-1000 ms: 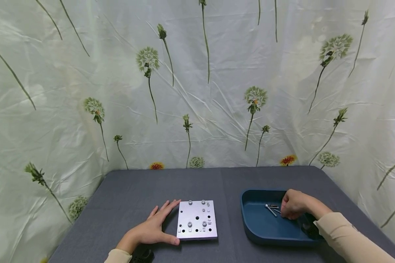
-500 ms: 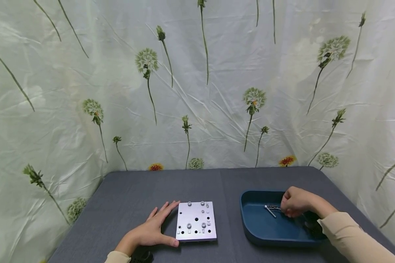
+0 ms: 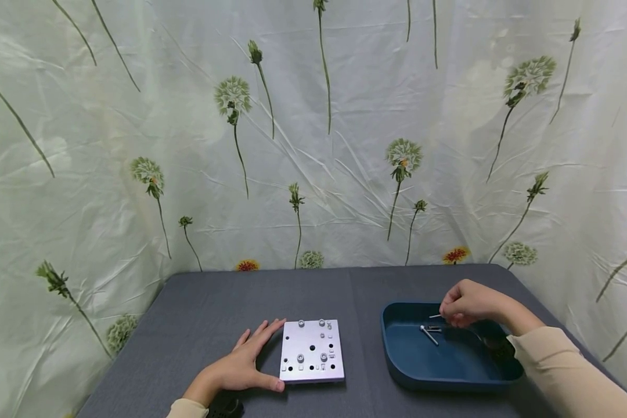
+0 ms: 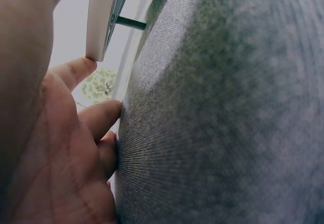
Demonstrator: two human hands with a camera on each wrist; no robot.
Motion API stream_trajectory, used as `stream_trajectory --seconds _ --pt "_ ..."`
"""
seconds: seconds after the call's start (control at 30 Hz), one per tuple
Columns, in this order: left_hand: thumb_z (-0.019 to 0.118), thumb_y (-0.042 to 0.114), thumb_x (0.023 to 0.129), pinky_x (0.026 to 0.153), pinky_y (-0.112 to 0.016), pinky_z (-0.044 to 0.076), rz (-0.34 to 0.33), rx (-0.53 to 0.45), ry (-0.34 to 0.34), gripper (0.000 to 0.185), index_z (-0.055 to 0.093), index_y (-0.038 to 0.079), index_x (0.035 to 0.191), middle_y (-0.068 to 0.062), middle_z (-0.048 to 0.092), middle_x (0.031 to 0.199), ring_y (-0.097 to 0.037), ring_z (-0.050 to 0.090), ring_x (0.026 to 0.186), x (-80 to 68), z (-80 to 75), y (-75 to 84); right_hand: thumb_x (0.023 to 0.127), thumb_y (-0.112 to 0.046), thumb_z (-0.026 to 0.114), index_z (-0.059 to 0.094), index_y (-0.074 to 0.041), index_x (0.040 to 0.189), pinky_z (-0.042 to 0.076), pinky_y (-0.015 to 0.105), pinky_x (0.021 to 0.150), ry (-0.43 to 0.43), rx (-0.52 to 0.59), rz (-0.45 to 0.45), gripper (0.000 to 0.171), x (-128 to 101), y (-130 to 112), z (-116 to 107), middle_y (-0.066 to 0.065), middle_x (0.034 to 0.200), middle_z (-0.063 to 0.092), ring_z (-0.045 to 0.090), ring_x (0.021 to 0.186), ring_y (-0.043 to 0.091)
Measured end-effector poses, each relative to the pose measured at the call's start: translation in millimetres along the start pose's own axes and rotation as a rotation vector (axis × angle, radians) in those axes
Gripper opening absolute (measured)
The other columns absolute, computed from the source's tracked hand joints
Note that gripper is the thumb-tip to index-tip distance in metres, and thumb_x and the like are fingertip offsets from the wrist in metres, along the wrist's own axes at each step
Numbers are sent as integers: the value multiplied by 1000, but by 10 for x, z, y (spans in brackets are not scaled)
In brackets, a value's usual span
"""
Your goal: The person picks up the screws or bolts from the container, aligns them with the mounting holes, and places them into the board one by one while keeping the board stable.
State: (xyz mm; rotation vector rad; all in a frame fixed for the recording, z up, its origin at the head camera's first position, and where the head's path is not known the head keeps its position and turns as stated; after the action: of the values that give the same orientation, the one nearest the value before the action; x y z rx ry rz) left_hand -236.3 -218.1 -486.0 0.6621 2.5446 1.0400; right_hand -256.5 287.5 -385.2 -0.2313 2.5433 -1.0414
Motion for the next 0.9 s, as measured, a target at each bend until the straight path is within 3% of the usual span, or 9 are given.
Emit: stream_trajectory --seconds 0.23,0.5,0.9 --pt "96 52 77 125 -82 0 -6 9 10 121 27 24 172 -15 25 179 -51 13 166 -3 -8 21 101 -5 65 76 11 102 61 26 69 -41 47 -48 19 52 -205 -64 1 75 67 61 72 13" --pt "96 52 77 125 -82 -1 -6 6 12 121 27 23 172 -15 25 179 -51 13 166 -2 1 6 101 -6 66 74 13 106 59 24 69 -104 119 -125 21 215 -520 23 1 80 70 61 71 10" --pt "95 52 77 124 -82 -2 5 1 8 121 26 24 173 -13 23 180 -49 10 167 10 -12 -10 101 -11 70 78 4 104 60 28 72 -91 63 -190 17 462 -987 290 2 81 73 64 75 13"
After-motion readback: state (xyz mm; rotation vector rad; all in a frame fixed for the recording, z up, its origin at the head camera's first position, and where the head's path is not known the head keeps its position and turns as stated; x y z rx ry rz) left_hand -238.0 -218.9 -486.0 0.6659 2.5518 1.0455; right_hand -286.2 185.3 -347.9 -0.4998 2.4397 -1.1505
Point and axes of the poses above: each hand's wrist, its own x-axis towards the middle knuckle, its own z-axis out of the palm, y = z × x, the point moved 2 cm from there along x, towards the middle knuckle
